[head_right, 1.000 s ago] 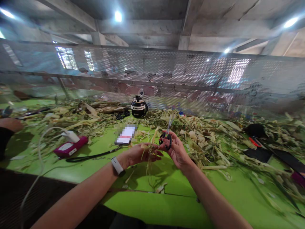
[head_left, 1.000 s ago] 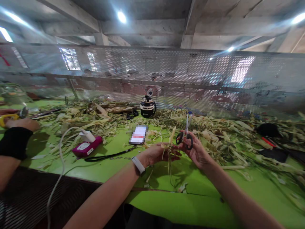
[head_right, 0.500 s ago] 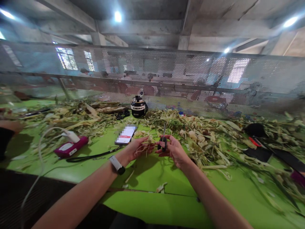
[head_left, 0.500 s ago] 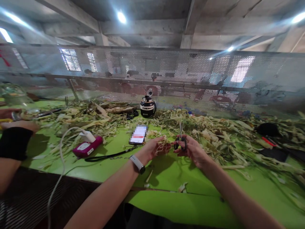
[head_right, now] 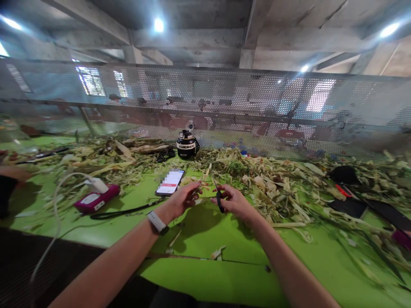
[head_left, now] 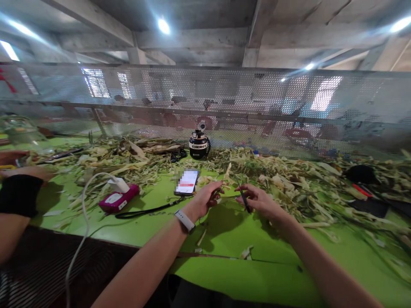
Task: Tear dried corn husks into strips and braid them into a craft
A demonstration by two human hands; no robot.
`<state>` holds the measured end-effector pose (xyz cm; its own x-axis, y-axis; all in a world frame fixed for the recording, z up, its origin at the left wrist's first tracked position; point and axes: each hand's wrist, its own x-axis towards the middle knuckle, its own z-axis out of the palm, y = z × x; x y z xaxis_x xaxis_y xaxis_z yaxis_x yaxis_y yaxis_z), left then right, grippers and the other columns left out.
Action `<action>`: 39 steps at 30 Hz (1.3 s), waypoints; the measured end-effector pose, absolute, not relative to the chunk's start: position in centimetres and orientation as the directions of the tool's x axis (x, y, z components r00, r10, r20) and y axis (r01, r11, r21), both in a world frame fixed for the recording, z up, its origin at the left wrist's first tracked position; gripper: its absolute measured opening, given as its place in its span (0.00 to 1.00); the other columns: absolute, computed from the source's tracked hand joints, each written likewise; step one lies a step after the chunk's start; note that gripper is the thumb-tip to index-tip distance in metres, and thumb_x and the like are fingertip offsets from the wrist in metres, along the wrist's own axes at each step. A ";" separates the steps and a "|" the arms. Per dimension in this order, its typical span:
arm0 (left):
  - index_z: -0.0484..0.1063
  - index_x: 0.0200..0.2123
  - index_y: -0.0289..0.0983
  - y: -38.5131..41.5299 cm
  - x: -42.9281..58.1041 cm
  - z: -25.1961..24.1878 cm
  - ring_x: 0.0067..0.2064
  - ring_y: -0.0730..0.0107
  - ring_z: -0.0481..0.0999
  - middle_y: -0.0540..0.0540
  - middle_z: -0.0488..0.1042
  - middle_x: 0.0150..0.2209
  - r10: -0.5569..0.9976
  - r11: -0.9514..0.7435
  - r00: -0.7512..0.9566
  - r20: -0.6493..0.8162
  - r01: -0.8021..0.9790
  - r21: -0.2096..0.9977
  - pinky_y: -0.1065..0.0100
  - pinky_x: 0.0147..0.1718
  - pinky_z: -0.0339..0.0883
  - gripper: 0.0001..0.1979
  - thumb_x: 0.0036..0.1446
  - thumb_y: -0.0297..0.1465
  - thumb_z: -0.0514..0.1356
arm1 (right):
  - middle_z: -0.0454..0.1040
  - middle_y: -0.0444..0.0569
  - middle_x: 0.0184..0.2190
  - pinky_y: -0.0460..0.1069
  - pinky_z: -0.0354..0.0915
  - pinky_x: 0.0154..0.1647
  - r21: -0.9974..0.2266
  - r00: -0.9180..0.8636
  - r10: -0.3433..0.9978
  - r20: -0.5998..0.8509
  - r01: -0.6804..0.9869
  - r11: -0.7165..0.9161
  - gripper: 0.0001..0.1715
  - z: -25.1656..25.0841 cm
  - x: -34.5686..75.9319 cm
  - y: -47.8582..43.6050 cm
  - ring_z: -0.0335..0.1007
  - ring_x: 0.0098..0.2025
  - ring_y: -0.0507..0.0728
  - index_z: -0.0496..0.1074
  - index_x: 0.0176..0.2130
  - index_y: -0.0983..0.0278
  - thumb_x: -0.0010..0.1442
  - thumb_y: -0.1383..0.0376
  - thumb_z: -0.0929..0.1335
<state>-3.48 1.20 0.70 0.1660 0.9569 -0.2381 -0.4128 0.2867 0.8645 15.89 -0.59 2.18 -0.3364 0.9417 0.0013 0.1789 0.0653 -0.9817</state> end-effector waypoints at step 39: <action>0.72 0.30 0.34 1.4 -3.8 -0.4 0.18 0.83 0.51 0.56 0.56 0.17 0.976 0.019 0.212 0.045 -0.289 0.957 0.74 0.18 0.39 0.18 0.40 0.41 0.68 | 0.67 0.45 0.28 0.45 0.53 0.27 -0.889 -0.473 0.879 -0.053 0.424 0.175 0.28 3.4 16.7 -1.0 0.59 0.29 0.50 0.71 0.41 0.66 0.50 0.47 0.69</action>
<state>-3.81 1.44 -0.38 0.2116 0.9763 0.0445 -0.2889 0.0190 0.9572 16.75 -0.97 3.41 -0.4732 0.8794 -0.0527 0.4236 0.1747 -0.8888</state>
